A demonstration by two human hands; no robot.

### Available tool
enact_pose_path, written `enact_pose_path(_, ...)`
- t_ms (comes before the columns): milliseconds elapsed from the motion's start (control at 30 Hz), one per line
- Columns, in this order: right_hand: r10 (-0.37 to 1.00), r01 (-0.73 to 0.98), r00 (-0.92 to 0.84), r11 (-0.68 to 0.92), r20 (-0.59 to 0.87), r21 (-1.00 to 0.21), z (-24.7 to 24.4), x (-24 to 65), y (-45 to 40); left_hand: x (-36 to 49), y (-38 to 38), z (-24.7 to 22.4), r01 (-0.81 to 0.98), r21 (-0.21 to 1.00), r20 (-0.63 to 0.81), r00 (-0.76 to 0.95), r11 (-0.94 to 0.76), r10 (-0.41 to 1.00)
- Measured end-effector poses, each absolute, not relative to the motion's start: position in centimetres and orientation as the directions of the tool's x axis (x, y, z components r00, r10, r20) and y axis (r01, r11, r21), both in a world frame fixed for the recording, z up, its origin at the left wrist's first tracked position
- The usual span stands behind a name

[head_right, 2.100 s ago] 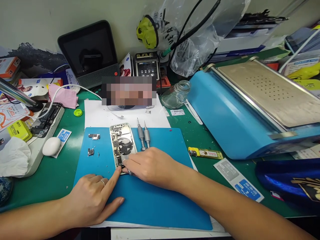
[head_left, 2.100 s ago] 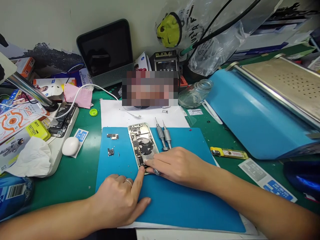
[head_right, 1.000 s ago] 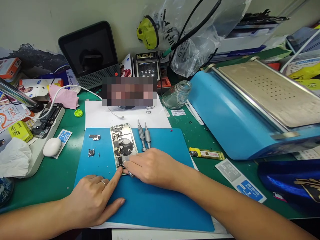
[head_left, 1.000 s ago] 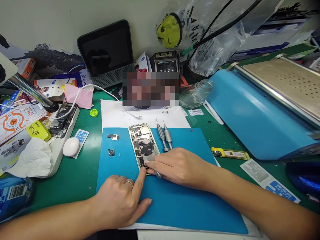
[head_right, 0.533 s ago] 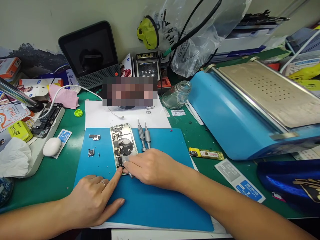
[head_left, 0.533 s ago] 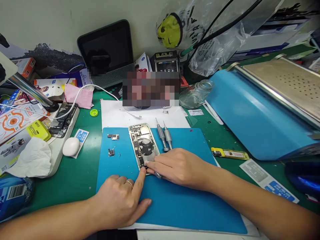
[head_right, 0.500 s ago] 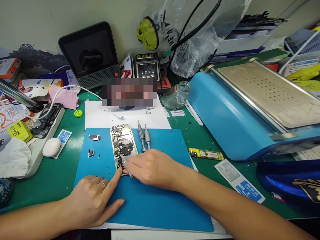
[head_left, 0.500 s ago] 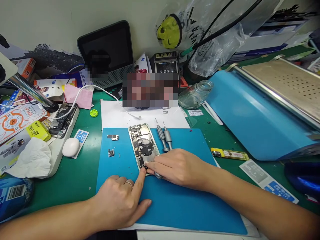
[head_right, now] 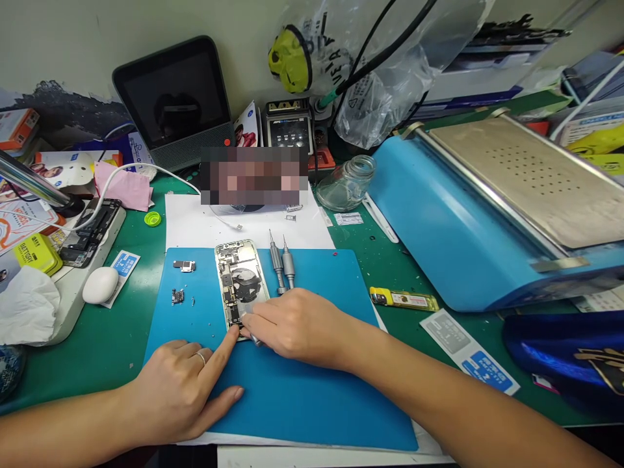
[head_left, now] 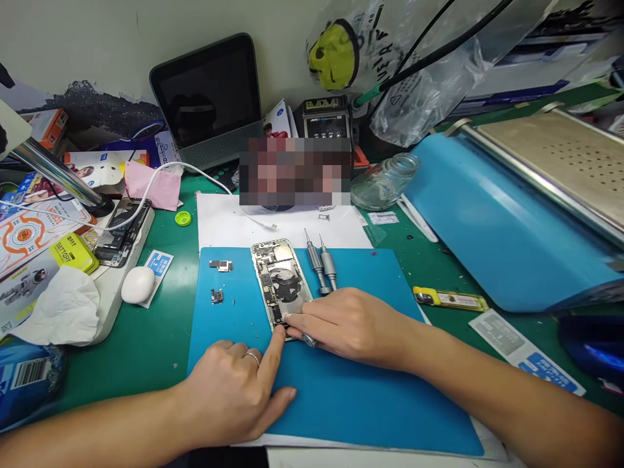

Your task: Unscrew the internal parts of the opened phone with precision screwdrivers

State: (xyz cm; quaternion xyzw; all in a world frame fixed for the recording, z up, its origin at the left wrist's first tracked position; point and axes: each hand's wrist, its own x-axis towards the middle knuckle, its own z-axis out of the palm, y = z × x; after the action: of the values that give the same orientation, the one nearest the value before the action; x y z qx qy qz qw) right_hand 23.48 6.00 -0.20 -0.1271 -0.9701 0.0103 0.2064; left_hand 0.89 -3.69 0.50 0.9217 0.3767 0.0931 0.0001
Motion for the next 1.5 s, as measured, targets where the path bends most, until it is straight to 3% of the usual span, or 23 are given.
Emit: enact_pose_path(1500, 0.237, 0.231, -0.88, 0.971, 0.411, -0.066, -0.08, 23.48, 6.26, 0.85, -3.65, 0.48, 0.691, 0.075, 0.17, 0.702, -0.719, 0.692)
